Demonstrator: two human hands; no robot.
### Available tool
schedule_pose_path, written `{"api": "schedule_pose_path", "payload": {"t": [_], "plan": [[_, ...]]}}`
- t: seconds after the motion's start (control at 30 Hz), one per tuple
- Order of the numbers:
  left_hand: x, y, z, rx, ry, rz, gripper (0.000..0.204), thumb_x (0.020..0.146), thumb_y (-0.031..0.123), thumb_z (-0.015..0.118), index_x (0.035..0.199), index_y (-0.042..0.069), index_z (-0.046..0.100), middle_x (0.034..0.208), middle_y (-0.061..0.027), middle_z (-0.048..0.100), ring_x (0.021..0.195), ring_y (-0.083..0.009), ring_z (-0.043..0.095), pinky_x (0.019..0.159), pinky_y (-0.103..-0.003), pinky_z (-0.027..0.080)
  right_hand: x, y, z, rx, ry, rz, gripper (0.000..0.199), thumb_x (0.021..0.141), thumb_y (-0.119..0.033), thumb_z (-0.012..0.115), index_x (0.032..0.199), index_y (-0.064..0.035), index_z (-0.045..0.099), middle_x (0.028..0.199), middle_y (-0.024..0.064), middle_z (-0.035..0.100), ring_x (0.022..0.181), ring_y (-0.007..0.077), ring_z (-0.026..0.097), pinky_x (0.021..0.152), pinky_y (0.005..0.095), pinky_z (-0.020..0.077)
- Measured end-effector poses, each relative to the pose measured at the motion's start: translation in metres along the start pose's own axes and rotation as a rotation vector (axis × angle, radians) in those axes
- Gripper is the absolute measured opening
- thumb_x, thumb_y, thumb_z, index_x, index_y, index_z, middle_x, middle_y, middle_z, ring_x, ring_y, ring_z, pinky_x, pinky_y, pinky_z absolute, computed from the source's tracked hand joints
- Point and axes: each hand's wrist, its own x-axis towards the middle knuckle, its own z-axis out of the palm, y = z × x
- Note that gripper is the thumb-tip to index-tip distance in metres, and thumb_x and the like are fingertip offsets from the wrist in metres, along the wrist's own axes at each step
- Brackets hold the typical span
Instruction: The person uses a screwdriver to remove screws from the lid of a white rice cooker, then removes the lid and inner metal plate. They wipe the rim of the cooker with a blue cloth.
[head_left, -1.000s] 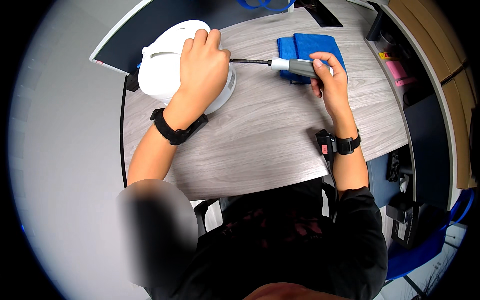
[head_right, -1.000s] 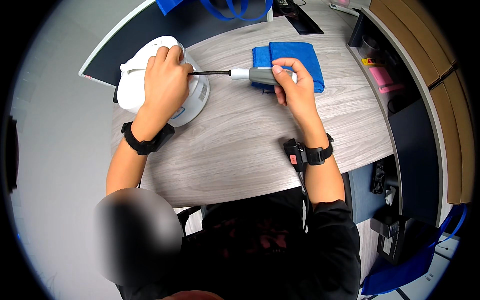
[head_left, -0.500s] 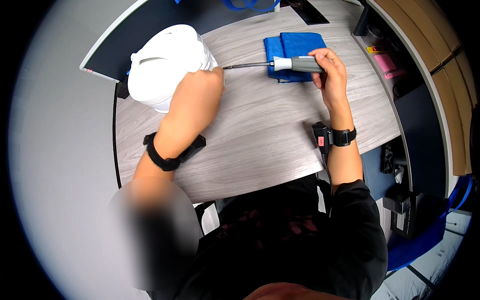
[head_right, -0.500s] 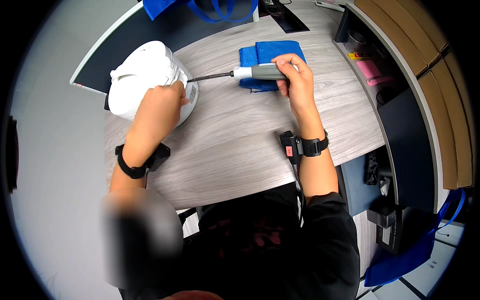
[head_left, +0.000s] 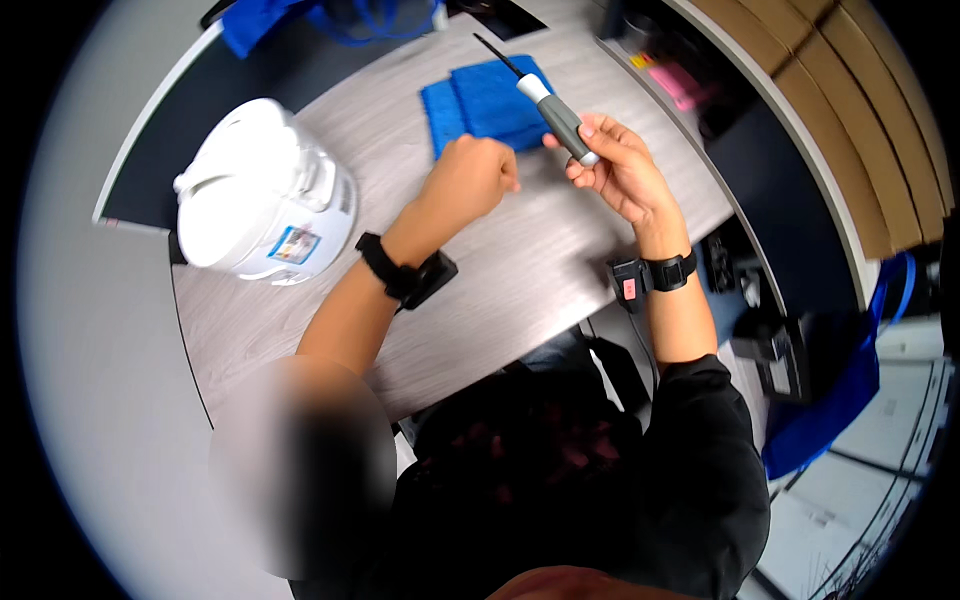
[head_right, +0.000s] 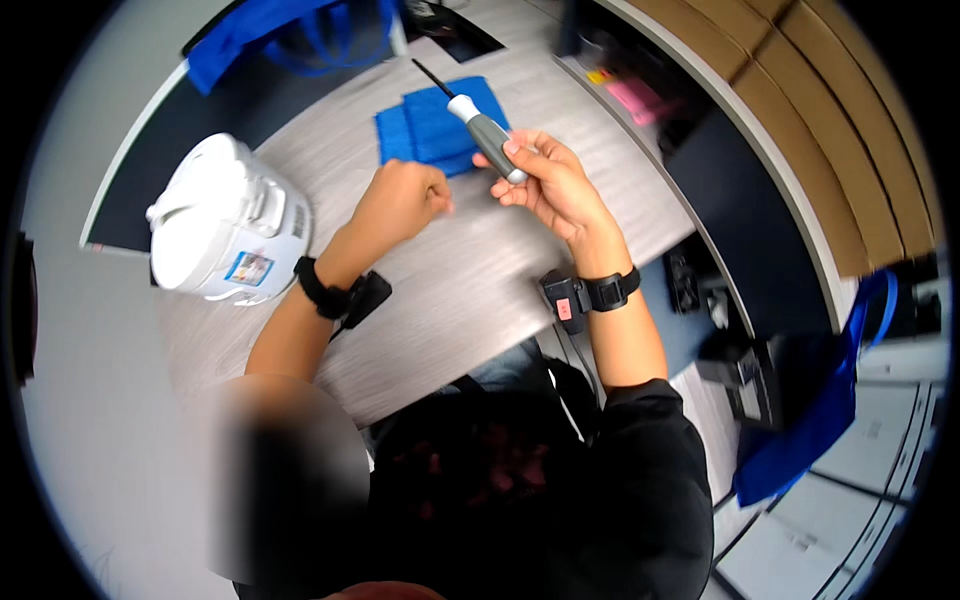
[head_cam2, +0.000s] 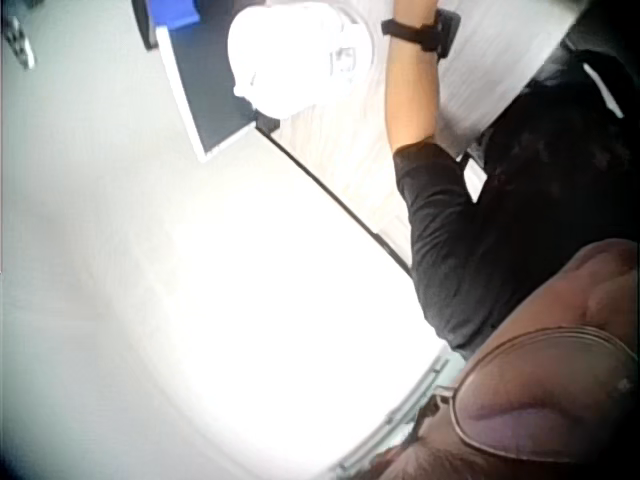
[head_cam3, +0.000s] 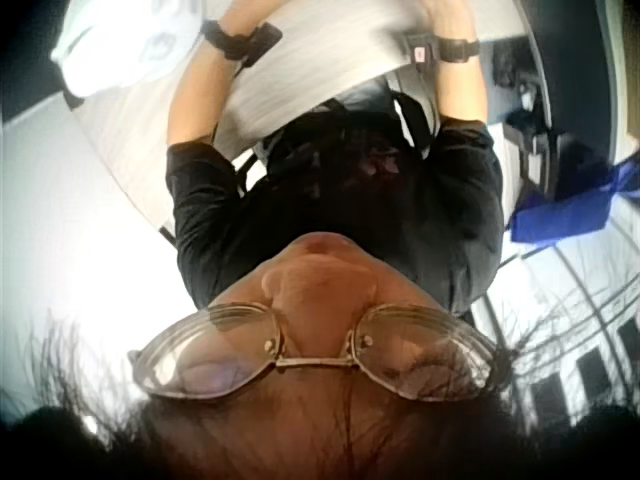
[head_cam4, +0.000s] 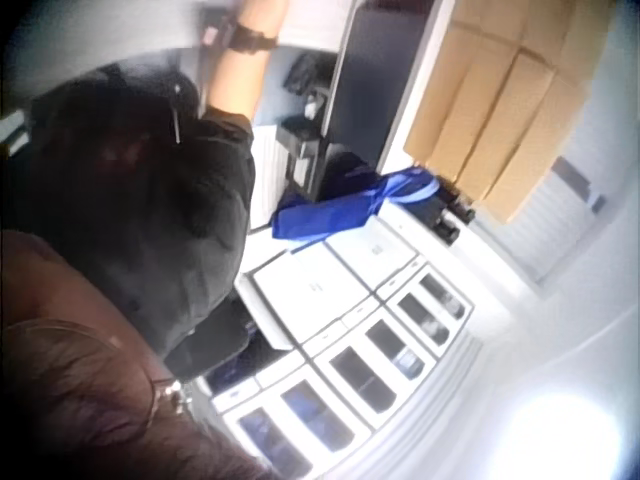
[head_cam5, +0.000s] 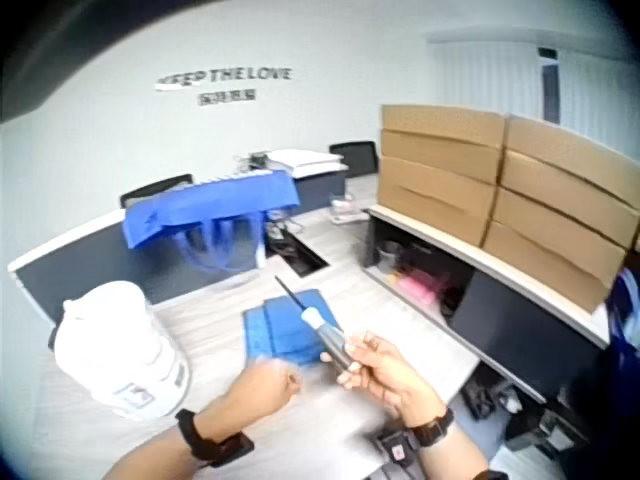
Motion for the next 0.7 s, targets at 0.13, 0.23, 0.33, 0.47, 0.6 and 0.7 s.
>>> {"api": "schedule_pose_path", "payload": {"t": [0.13, 0.23, 0.33, 0.47, 0.6, 0.7], "plan": [[0.05, 0.015, 0.039, 0.0, -0.083, 0.082, 0.01, 0.083, 0.011, 0.075, 0.083, 0.001, 0.074, 0.072, -0.0178, 0.069, 0.064, -0.0297, 0.067, 0.061, -0.039, 0.051, -0.035, -0.005, -0.031, -0.029, 0.022, -0.079, 0.04, 0.096, -0.006, 0.057, 0.133, 0.0044, 0.046, 0.105, 0.0226, 0.066, 0.077, 0.0215, 0.071, 0.069, 0.0314, 0.0612], [0.085, 0.012, 0.079, 0.08, -0.109, 0.188, 0.012, 0.084, 0.013, 0.074, 0.086, 0.002, 0.075, 0.075, -0.0187, 0.069, 0.068, -0.0314, 0.068, 0.066, -0.04, 0.053, -0.059, -0.01, -0.056, -0.039, 0.165, -0.071, 0.047, 0.088, -0.001, 0.051, 0.134, 0.0043, 0.046, 0.1, 0.0192, 0.065, 0.079, 0.0216, 0.069, 0.07, 0.0323, 0.0596], [0.101, 0.024, 0.098, 0.1, -0.15, 0.163, 0.009, 0.084, 0.011, 0.074, 0.087, 0.003, 0.076, 0.077, -0.0171, 0.071, 0.072, -0.0305, 0.07, 0.069, -0.039, 0.055, -0.074, -0.012, -0.07, -0.116, 0.314, -0.102, 0.053, 0.077, -0.002, 0.045, 0.129, 0.0042, 0.05, 0.098, 0.0183, 0.065, 0.068, 0.0194, 0.065, 0.056, 0.0275, 0.052], [0.125, 0.033, 0.11, 0.074, -0.2, 0.106, 0.007, 0.083, 0.008, 0.075, 0.087, 0.003, 0.076, 0.08, -0.0157, 0.073, 0.076, -0.0302, 0.071, 0.071, -0.039, 0.055, -0.08, -0.011, -0.086, -0.128, 0.373, -0.114, 0.037, 0.084, -0.005, 0.05, 0.121, 0.002, 0.054, 0.091, 0.0153, 0.067, 0.056, 0.0144, 0.06, 0.043, 0.0238, 0.0428], [0.131, 0.031, 0.119, 0.055, -0.186, 0.133, 0.009, 0.084, 0.007, 0.073, 0.09, 0.002, 0.076, 0.086, -0.0159, 0.073, 0.082, -0.0312, 0.071, 0.076, -0.039, 0.056, -0.078, -0.005, -0.086, -0.128, 0.42, -0.112, 0.027, 0.091, -0.009, 0.058, 0.117, 0.0004, 0.055, 0.086, 0.0111, 0.066, 0.053, 0.0098, 0.058, 0.04, 0.0207, 0.039], [0.127, 0.032, 0.12, 0.141, -0.144, 0.217, 0.01, 0.085, 0.005, 0.071, 0.093, 0.001, 0.076, 0.094, -0.0178, 0.073, 0.088, -0.0321, 0.071, 0.081, -0.04, 0.056, -0.072, 0.001, -0.086, -0.11, 0.411, -0.119, 0.027, 0.091, -0.007, 0.057, 0.117, 0.0003, 0.055, 0.085, 0.0104, 0.066, 0.053, 0.0099, 0.058, 0.04, 0.0211, 0.039]]}}
